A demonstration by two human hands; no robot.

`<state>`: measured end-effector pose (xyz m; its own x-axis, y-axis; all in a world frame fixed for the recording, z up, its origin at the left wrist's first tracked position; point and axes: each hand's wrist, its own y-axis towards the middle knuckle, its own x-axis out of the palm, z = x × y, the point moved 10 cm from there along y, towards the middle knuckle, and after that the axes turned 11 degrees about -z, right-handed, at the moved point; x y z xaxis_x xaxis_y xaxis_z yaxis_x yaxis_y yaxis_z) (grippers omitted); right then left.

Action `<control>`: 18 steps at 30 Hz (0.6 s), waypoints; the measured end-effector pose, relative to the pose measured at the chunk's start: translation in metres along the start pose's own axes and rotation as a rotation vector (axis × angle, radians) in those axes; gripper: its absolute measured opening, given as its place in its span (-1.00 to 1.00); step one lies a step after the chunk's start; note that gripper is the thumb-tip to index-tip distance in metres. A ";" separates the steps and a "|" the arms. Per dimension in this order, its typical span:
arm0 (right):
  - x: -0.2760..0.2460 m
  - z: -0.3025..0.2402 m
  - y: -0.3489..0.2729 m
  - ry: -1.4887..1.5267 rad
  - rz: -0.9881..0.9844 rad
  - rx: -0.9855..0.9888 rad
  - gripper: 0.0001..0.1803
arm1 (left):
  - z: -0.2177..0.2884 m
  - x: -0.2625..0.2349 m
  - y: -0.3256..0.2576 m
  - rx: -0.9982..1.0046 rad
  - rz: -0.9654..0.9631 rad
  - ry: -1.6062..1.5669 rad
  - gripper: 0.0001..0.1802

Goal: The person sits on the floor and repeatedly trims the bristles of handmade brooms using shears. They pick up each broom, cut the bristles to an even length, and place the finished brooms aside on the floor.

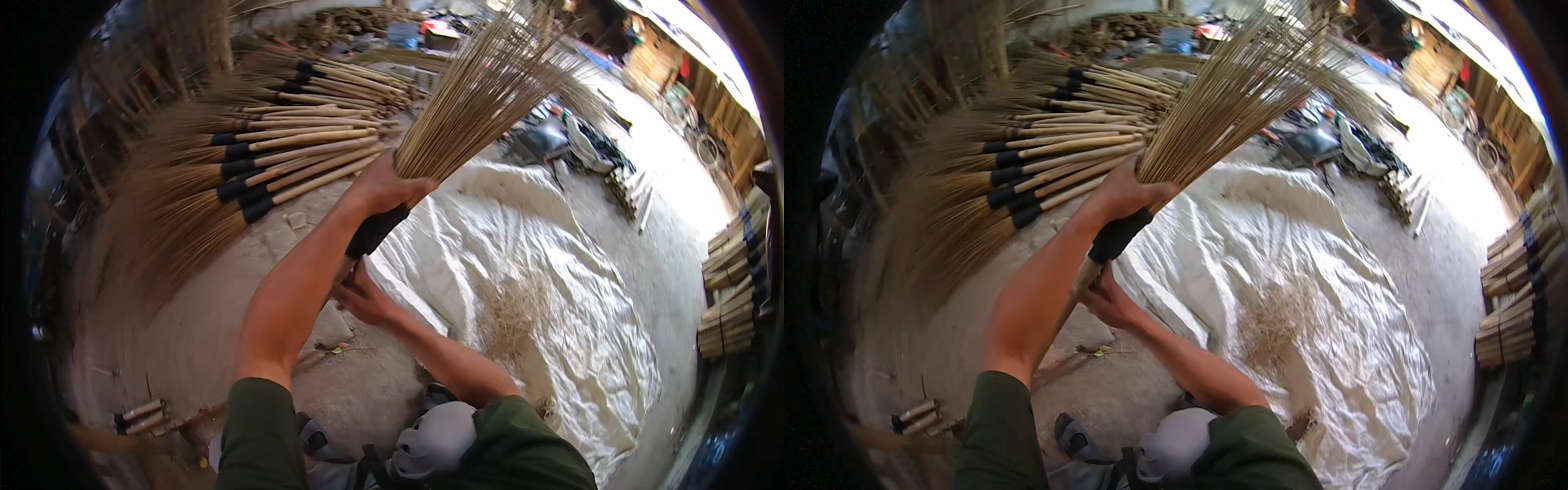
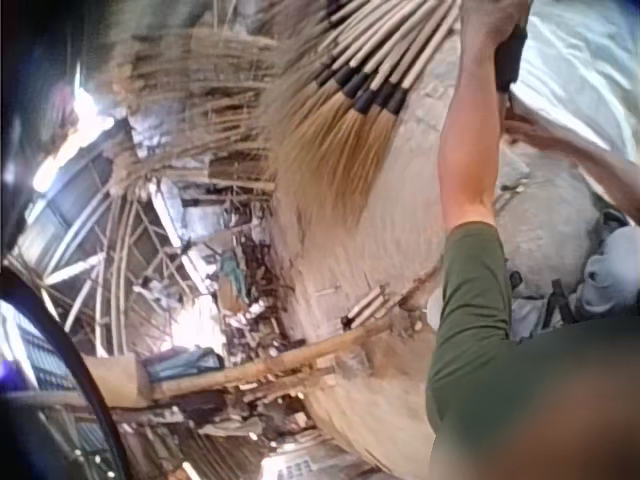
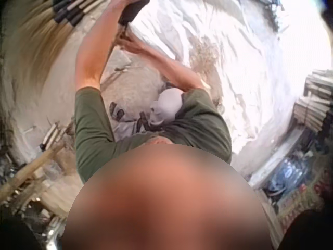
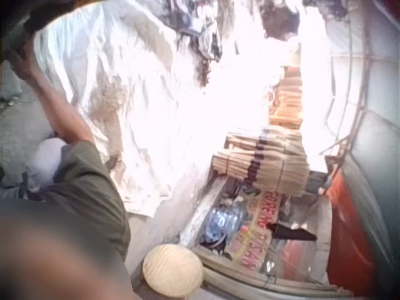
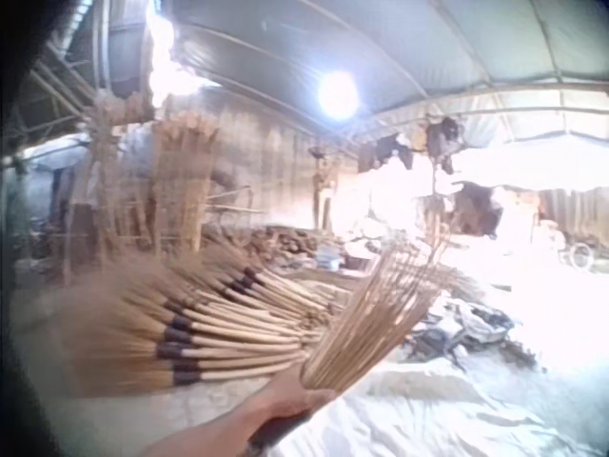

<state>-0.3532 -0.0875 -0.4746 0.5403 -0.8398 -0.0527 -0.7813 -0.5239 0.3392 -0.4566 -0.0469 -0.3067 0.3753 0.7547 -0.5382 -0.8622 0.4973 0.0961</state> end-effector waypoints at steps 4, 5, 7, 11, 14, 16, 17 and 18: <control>-0.103 0.051 -0.101 0.729 0.055 0.308 0.15 | -0.085 0.077 -0.034 -0.266 -0.314 -0.228 -0.13; -0.135 0.054 -0.117 0.869 0.287 0.192 0.12 | -0.103 0.100 -0.048 -0.358 -0.424 -0.337 -0.10; -0.146 0.055 -0.126 0.993 0.361 0.017 0.00 | -0.123 0.140 -0.067 -0.423 -0.600 -0.310 0.03; -0.126 0.095 -0.149 1.091 0.783 0.006 -0.21 | -0.132 0.191 -0.049 -0.428 -0.709 -0.166 0.12; -0.133 0.081 -0.153 1.049 0.744 -0.172 -0.16 | -0.126 0.193 -0.028 -0.431 -0.660 0.111 0.09; -0.130 0.077 -0.152 1.044 0.634 -0.070 -0.17 | -0.095 0.206 -0.013 -0.271 -0.716 -0.152 0.09; -0.128 0.072 -0.152 1.037 0.582 -0.047 -0.17 | -0.082 0.209 -0.006 -0.212 -0.728 -0.253 0.09; -0.119 0.069 -0.151 1.063 0.524 0.000 -0.21 | -0.087 0.204 0.004 -0.294 -0.621 -0.081 0.28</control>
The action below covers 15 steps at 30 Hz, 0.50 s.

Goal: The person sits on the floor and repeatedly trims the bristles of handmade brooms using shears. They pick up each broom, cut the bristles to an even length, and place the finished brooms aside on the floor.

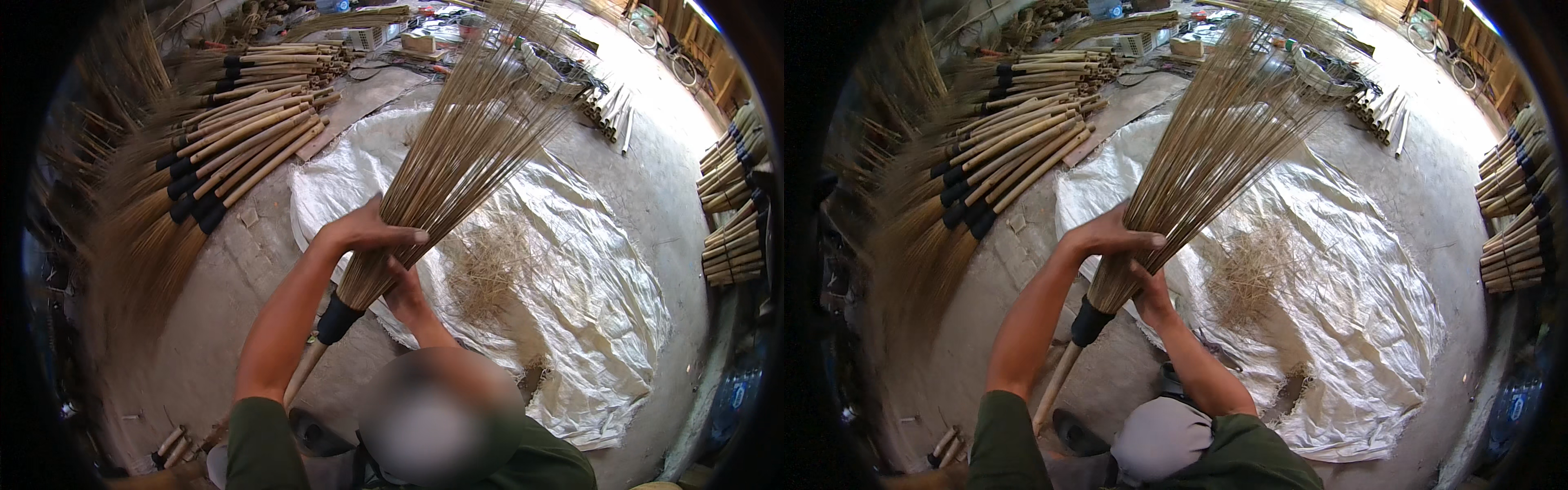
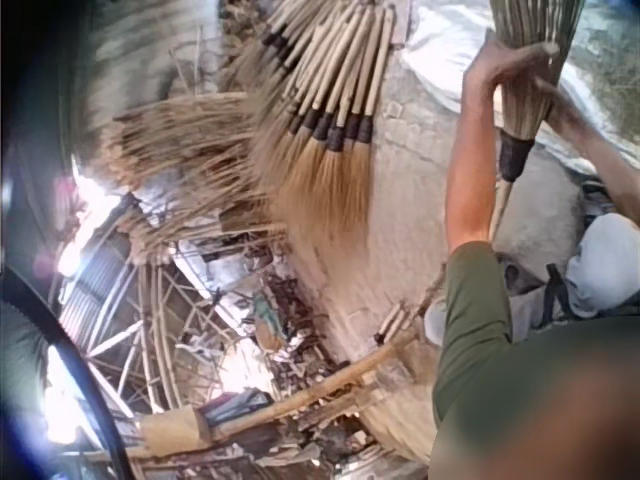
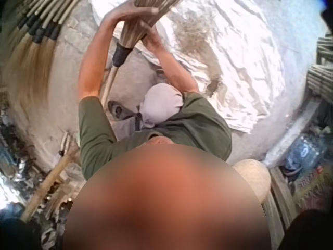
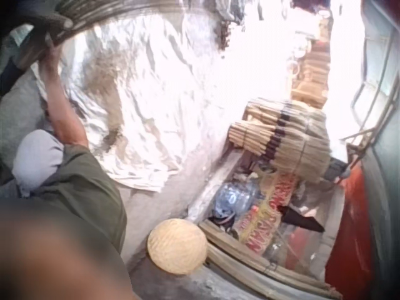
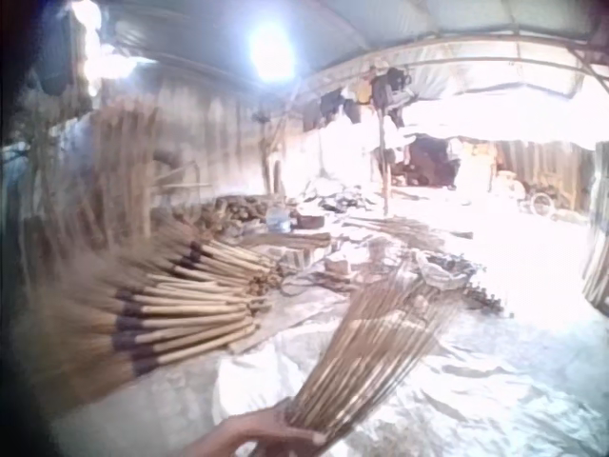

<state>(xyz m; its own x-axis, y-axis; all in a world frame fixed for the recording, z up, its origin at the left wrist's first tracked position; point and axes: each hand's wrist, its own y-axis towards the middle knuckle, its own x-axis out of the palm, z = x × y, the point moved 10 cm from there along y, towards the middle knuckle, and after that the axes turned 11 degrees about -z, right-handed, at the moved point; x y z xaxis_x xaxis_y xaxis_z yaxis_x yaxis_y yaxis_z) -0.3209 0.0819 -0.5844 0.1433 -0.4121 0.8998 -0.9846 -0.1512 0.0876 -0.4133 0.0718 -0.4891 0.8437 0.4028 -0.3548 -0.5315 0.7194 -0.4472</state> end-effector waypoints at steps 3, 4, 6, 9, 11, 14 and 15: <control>0.009 0.011 -0.010 -0.182 0.009 0.068 -0.29 | 0.010 -0.002 0.021 -0.147 0.106 0.232 0.67; 0.010 0.013 -0.011 -0.219 0.010 0.043 -0.33 | 0.017 0.001 0.029 -0.124 0.082 0.299 0.88; 0.003 0.024 -0.020 -0.180 0.070 0.060 -0.35 | 0.006 0.015 0.037 -0.219 0.026 0.238 0.86; -0.010 0.048 -0.035 -0.157 0.111 0.173 -0.30 | -0.005 0.040 0.035 -0.249 -0.008 0.304 0.86; -0.016 0.068 -0.052 -0.099 0.147 0.225 -0.27 | -0.023 0.068 0.028 -0.291 -0.116 0.393 0.84; -0.016 0.086 -0.066 -0.040 0.087 0.188 -0.24 | -0.047 0.084 0.017 -0.331 -0.057 0.493 0.05; -0.016 0.090 -0.068 -0.053 0.042 0.192 -0.25 | -0.056 0.084 0.015 -0.351 -0.038 0.509 -0.15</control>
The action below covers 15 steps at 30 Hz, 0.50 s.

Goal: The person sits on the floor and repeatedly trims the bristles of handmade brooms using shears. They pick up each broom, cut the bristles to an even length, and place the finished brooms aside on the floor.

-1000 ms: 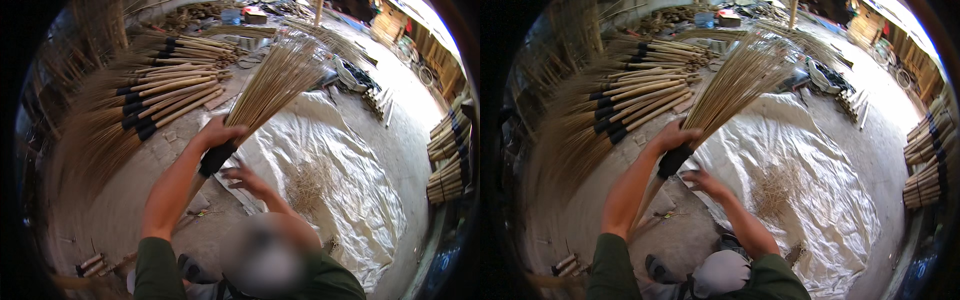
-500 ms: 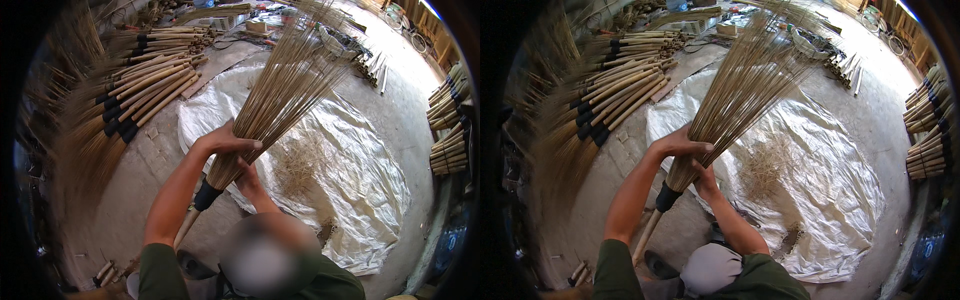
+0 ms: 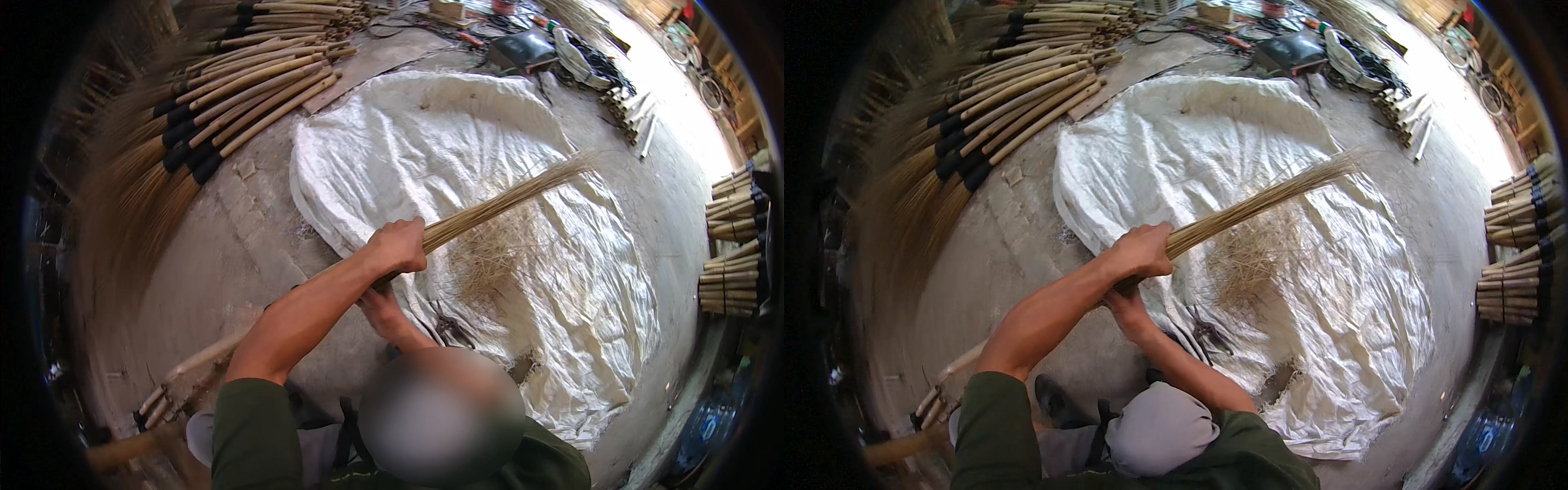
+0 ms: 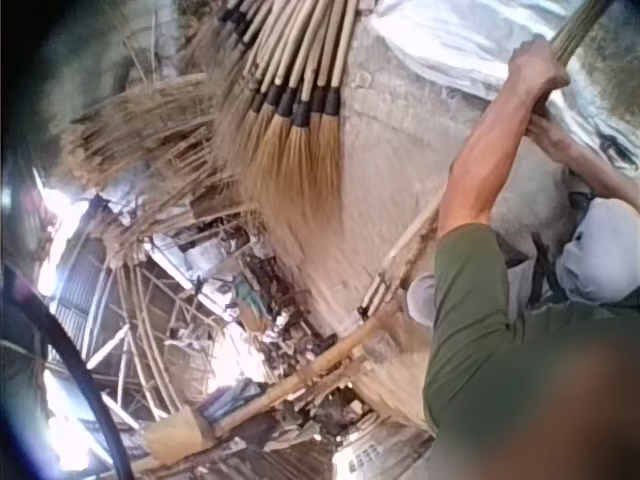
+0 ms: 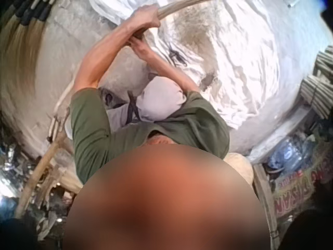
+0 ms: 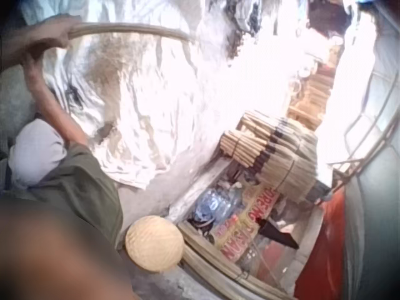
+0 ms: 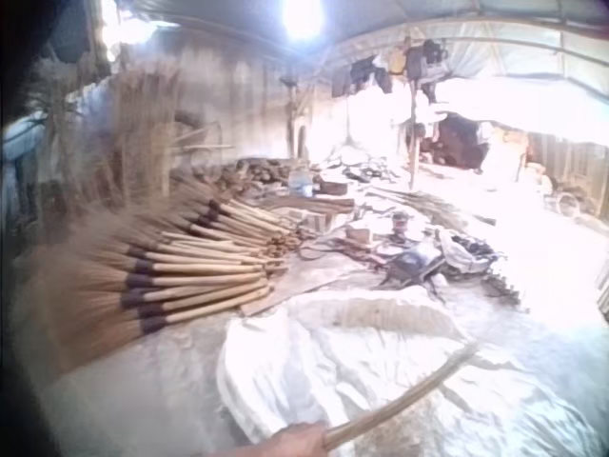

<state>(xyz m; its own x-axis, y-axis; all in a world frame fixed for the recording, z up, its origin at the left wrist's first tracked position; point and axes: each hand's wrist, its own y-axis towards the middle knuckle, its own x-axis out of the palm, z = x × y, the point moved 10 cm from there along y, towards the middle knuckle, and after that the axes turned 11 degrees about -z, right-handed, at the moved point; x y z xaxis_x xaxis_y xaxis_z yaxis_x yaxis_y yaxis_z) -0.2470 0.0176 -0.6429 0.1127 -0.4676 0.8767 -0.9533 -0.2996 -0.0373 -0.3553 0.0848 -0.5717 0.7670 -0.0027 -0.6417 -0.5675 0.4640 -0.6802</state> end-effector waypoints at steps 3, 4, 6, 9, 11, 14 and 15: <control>-0.042 0.000 -0.014 -0.539 -0.162 0.428 -0.34 | -0.022 0.015 -0.011 0.095 0.045 -0.080 -0.52; -0.065 -0.019 -0.018 -0.704 -0.170 0.478 -0.33 | -0.036 0.020 -0.016 0.102 0.045 -0.117 -0.50; -0.092 -0.070 -0.031 -0.118 -0.060 0.136 -0.28 | -0.049 0.047 -0.035 0.143 0.046 -0.111 -0.51; -0.141 -0.134 -0.026 0.080 0.151 -0.253 -0.40 | -0.069 0.092 -0.053 0.134 0.067 -0.095 -0.49; -0.147 -0.131 -0.014 0.216 0.206 -0.262 -0.71 | -0.087 0.117 -0.058 0.122 0.090 -0.102 -0.48; -0.116 -0.103 0.005 0.236 0.055 -0.137 -0.73 | -0.115 0.138 -0.057 0.060 0.132 -0.110 -0.48; -0.117 -0.091 0.005 0.233 0.135 -0.100 -0.70 | -0.124 0.142 -0.060 0.059 0.165 -0.107 -0.47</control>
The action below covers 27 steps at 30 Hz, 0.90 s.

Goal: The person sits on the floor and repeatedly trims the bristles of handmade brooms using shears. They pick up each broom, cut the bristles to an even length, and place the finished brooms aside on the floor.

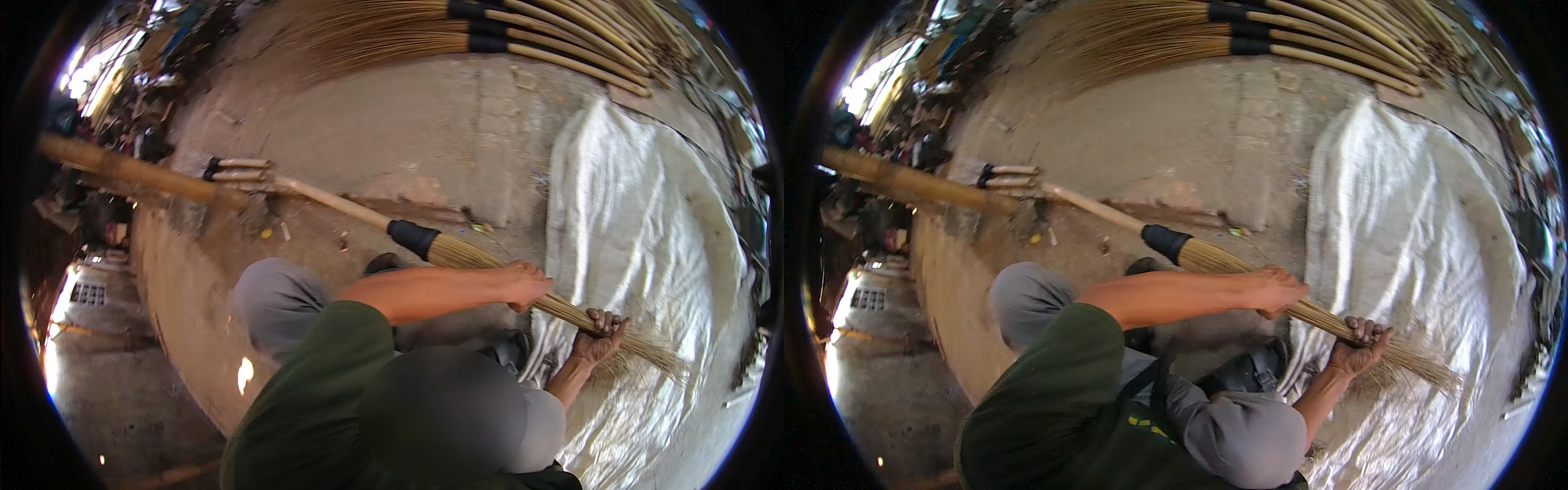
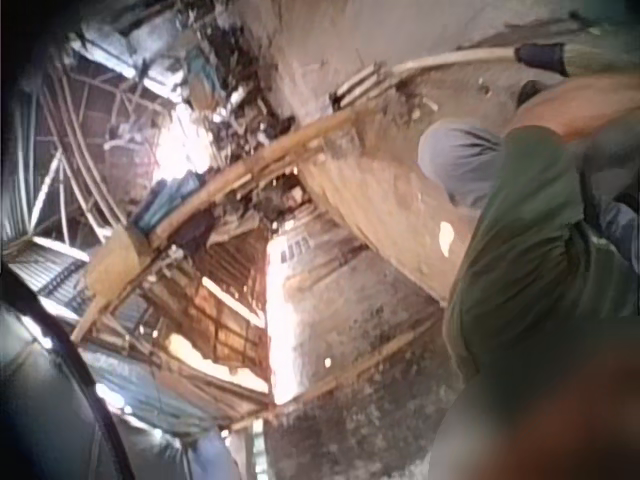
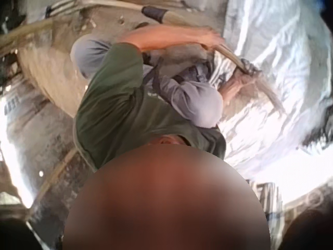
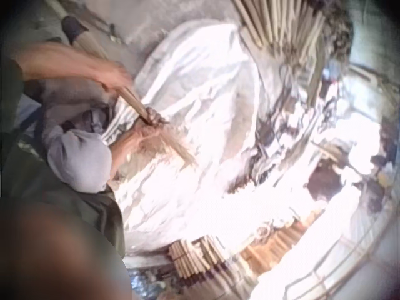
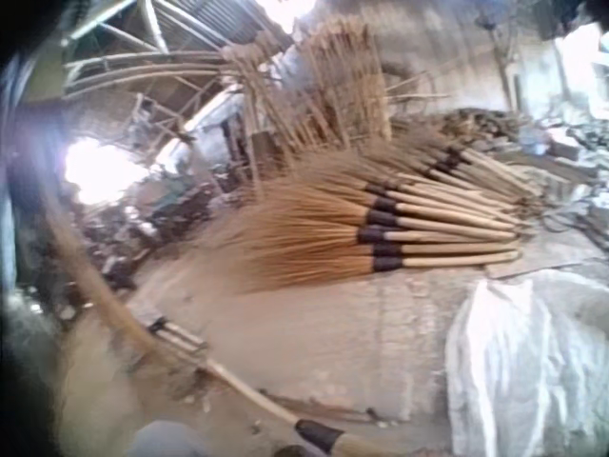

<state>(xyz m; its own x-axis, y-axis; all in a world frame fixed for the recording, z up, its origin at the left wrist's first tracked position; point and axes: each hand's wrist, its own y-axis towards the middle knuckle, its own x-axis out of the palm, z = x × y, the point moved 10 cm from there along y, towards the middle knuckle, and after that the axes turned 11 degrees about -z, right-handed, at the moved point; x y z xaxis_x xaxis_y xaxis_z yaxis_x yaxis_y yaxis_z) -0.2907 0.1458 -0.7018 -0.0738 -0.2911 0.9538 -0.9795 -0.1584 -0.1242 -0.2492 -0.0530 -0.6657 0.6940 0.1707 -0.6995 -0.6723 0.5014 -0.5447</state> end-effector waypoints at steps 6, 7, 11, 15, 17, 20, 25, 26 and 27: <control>-0.005 0.045 -0.002 0.000 0.120 0.067 -0.57 | -0.041 0.020 -0.021 -0.049 0.012 -0.016 -0.44; -0.008 0.051 -0.003 -0.029 0.146 0.089 -0.58 | -0.044 0.019 -0.025 -0.046 0.043 -0.007 -0.45; -0.014 0.077 -0.003 -0.062 0.198 0.132 -0.61 | -0.067 0.035 -0.034 -0.086 -0.109 -0.061 -0.41; -0.012 0.109 -0.006 -0.094 0.198 0.176 -0.64 | -0.093 0.046 -0.052 -0.152 -0.267 -0.127 -0.43; -0.011 0.125 -0.007 -0.095 0.201 0.207 -0.64 | -0.106 0.045 -0.063 -0.188 -0.266 -0.140 -0.43; -0.011 0.139 -0.007 -0.139 0.233 0.221 -0.62 | -0.119 0.045 -0.076 -0.223 -0.238 -0.149 -0.45; -0.007 0.145 -0.002 -0.165 0.276 0.218 -0.62 | -0.127 0.041 -0.075 -0.228 -0.189 -0.171 -0.45; -0.005 0.143 0.001 -0.178 0.272 0.213 -0.62 | -0.128 0.039 -0.072 -0.223 -0.184 -0.166 -0.48; -0.003 0.145 0.002 -0.172 0.269 0.227 -0.62 | -0.128 0.040 -0.069 -0.219 -0.207 -0.174 -0.45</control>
<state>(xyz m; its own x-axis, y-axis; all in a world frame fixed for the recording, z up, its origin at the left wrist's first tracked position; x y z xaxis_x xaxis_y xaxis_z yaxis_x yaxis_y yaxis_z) -0.2656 0.0099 -0.7450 -0.2707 -0.5015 0.8217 -0.8616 -0.2544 -0.4392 -0.2083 -0.1896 -0.7153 0.8424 0.2362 -0.4843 -0.5387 0.3500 -0.7664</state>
